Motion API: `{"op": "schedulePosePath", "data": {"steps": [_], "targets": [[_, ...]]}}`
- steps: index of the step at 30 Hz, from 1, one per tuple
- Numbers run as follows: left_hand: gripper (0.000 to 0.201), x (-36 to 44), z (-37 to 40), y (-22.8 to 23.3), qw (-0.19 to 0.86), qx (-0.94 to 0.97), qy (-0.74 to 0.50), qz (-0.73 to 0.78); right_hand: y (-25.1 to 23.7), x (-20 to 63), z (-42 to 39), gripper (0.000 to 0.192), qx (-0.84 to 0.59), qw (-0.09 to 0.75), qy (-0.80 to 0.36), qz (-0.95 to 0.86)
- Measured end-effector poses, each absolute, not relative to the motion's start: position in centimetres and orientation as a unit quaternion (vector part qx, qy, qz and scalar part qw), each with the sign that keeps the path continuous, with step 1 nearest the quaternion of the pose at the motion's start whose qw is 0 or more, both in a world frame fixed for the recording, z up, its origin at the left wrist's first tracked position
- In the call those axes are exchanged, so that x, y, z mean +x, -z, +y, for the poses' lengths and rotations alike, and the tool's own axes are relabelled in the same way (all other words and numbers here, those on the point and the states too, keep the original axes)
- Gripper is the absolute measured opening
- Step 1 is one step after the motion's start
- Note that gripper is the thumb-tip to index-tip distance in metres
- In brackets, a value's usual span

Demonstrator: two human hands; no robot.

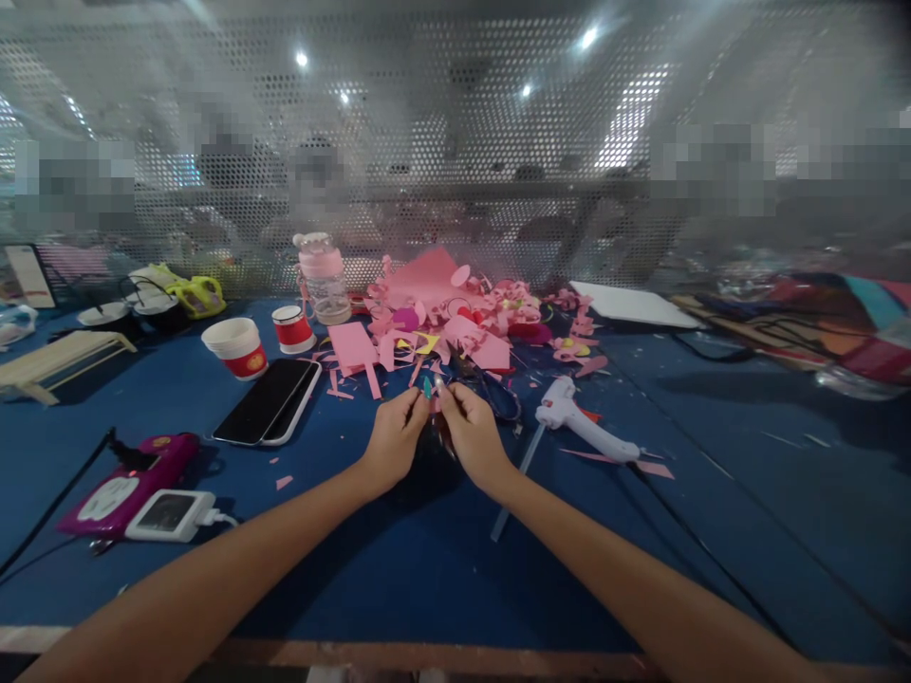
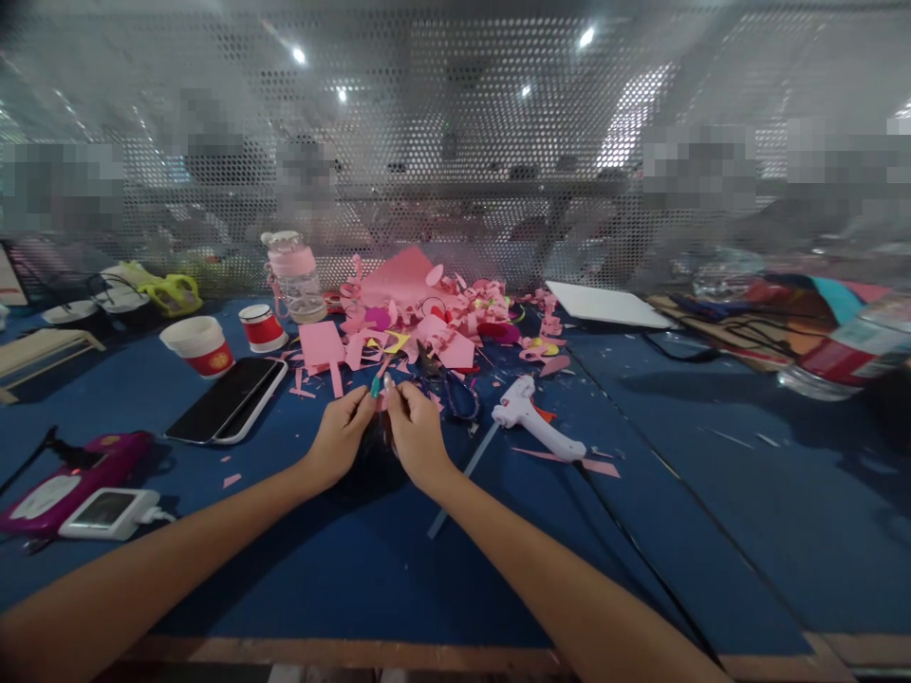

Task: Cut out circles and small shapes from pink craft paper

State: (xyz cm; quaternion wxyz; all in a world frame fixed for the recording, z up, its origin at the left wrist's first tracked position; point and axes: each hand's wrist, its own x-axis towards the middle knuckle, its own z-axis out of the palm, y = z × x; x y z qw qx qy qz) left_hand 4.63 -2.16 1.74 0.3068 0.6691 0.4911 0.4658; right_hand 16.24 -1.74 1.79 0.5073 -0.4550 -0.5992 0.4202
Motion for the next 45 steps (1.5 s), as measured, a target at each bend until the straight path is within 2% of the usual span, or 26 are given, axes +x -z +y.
{"op": "schedulePosePath", "data": {"steps": [12,23,32,45], "targets": [[0.028,4.6,-2.1,-1.2,0.277,0.697,-0.453,0.482,-1.9,16.0,-2.1,0.026,-0.464,0.493,-0.372,-0.636],[0.035,4.6,-2.2,-1.3,0.355,0.646,-0.508,0.445,-2.5,16.0,-2.5,0.024,-0.466,0.506,-0.329,-0.647],[0.037,4.8,-2.3,-0.9,0.334,0.659,-0.492,0.461,-2.1,15.7,-2.3,0.024,-0.44,0.513,-0.298,-0.674],[0.036,4.8,-2.3,-1.3,0.328,0.645,-0.501,0.474,-1.4,15.6,-1.9,0.031,-0.454,0.53,-0.354,-0.622]]}}
